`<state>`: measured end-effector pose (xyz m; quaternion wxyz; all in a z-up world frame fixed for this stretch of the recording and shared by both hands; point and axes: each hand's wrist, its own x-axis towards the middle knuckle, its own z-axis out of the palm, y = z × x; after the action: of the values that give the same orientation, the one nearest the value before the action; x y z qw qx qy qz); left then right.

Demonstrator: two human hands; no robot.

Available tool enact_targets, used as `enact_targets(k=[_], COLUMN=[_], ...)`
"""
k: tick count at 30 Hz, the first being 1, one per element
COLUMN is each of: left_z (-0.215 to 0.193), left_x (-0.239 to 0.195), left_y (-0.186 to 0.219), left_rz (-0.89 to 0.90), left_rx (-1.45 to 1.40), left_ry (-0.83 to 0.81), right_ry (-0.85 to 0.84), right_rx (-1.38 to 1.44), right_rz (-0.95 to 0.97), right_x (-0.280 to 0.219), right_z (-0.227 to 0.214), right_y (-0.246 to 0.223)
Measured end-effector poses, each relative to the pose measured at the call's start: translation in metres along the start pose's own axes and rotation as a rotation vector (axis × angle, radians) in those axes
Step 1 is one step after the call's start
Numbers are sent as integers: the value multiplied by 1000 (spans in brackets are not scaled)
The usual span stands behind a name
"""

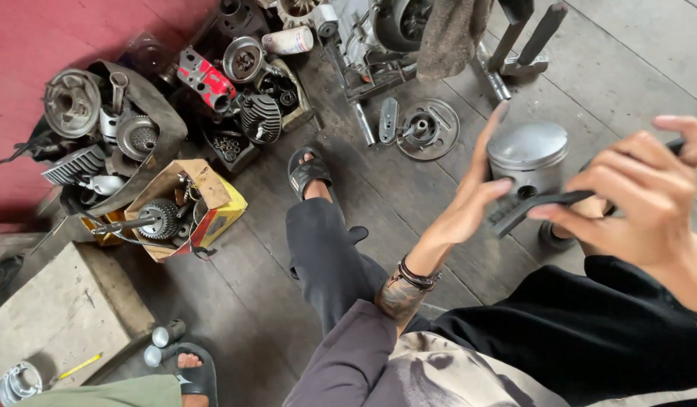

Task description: Cleaning a motorcycle engine piston using a wire brush to remove carbon buildup

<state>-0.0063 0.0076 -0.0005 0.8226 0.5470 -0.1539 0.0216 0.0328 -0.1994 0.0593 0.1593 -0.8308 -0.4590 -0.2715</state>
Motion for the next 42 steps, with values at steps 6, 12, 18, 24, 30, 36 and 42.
enact_targets(k=[6,12,18,24,30,36,42], left_z=[10,-1,4,-4,5,0,0], left_x=[5,-11,-12,-15,6,3,3], left_y=[-9,-79,-46,-85,-12,-9,-6], left_rz=[-2,-29,-148,-212,-73,-31,-39], left_rx=[-233,-412,-510,-458,-322,-75,-113], left_ry=[55,78,118,233,117,48,62], right_ry=[-127,4,78,48,73,97,122], right_rx=[227,121,108,87,106,136,127], right_rz=[320,76,151,170,291,330,240], right_x=[-32,2,12,9,-8,-5,1], right_z=[-17,-14,-19,-17,-17,-8,-8], right_y=[38,17,11,18,35,34,32])
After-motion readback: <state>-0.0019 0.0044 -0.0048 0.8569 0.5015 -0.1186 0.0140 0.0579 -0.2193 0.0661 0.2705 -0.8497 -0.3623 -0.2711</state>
